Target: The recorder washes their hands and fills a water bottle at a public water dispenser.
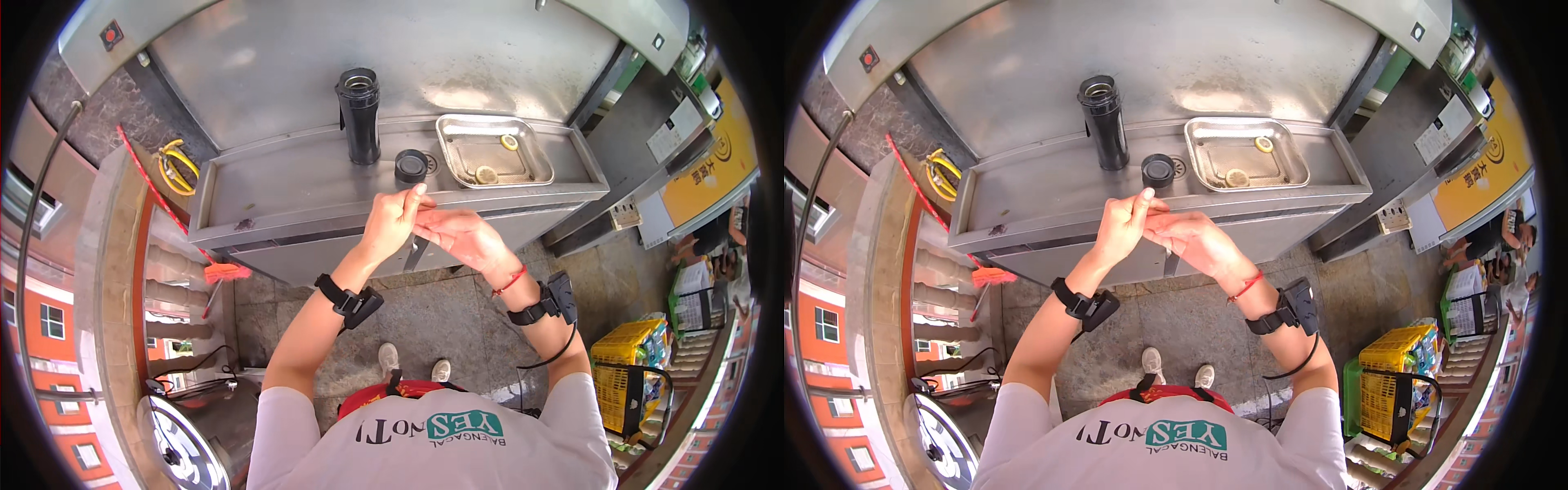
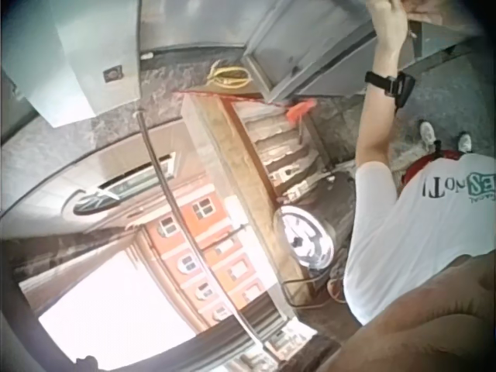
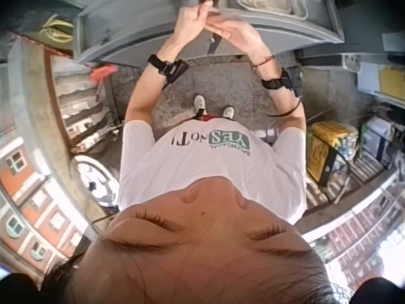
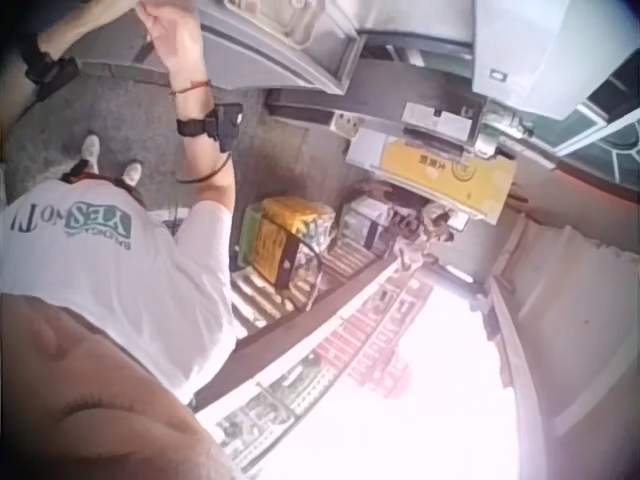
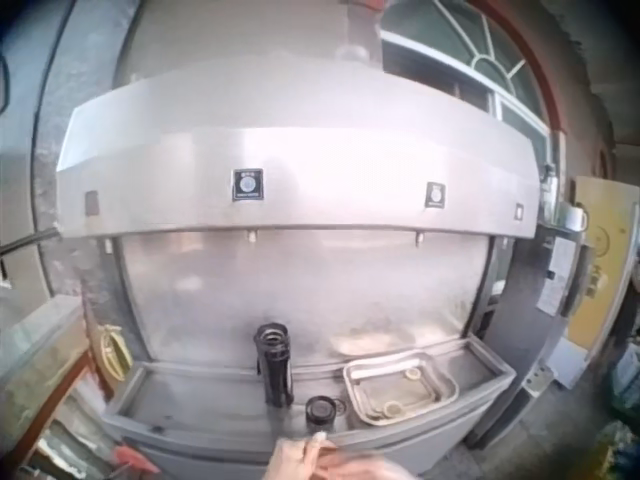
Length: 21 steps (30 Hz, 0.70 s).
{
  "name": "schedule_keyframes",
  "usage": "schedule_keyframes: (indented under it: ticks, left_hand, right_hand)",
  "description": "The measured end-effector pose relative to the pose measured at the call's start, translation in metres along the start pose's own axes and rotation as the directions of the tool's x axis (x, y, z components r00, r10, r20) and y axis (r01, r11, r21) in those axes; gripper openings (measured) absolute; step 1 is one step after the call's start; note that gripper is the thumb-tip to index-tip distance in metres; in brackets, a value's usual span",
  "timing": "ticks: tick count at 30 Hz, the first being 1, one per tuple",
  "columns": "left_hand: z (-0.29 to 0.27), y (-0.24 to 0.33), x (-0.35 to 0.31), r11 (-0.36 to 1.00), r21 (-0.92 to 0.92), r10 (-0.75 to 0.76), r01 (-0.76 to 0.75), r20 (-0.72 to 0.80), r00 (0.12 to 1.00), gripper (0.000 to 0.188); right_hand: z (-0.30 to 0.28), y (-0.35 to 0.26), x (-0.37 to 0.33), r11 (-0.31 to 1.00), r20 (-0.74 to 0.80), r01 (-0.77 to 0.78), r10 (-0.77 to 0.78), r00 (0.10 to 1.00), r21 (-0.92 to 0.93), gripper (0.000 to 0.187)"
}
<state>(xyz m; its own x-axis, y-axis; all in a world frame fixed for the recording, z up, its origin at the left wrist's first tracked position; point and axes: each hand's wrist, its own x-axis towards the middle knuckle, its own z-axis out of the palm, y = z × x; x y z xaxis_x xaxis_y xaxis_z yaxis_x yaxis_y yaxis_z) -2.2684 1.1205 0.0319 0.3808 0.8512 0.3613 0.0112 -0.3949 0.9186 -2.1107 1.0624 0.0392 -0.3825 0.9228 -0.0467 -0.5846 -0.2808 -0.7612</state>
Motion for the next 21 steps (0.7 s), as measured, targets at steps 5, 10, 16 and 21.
schedule_keyframes:
  ticks: [5, 10, 16, 21]
  left_hand:
    - [-0.058, -0.012, -0.005, 0.847, 0.513, -0.266, 0.136, 0.189, 0.945, 0.048]
    - [-0.078, -0.025, -0.021, 0.798, 0.602, -0.105, -0.013, 0.161, 0.981, 0.085]
    - [-0.092, -0.032, -0.028, 0.814, 0.579, -0.119, 0.046, 0.088, 0.989, 0.09]
    - [-0.085, -0.037, -0.014, 0.83, 0.554, -0.145, 0.064, 0.104, 0.984, 0.087]
  right_hand:
    - [-0.017, -0.035, 0.035, 0.575, -0.04, 0.002, -0.06, 0.997, -0.818, 0.03]
    - [-0.065, -0.017, 0.084, -0.443, 0.011, -0.16, -0.357, 0.934, -0.882, 0.067]
    - [-0.064, -0.012, 0.136, -0.587, -0.009, -0.097, -0.15, 0.989, -0.804, 0.101]
    - [-0.075, -0.021, 0.148, -0.424, -0.096, -0.151, -0.148, 0.984, -0.893, 0.108]
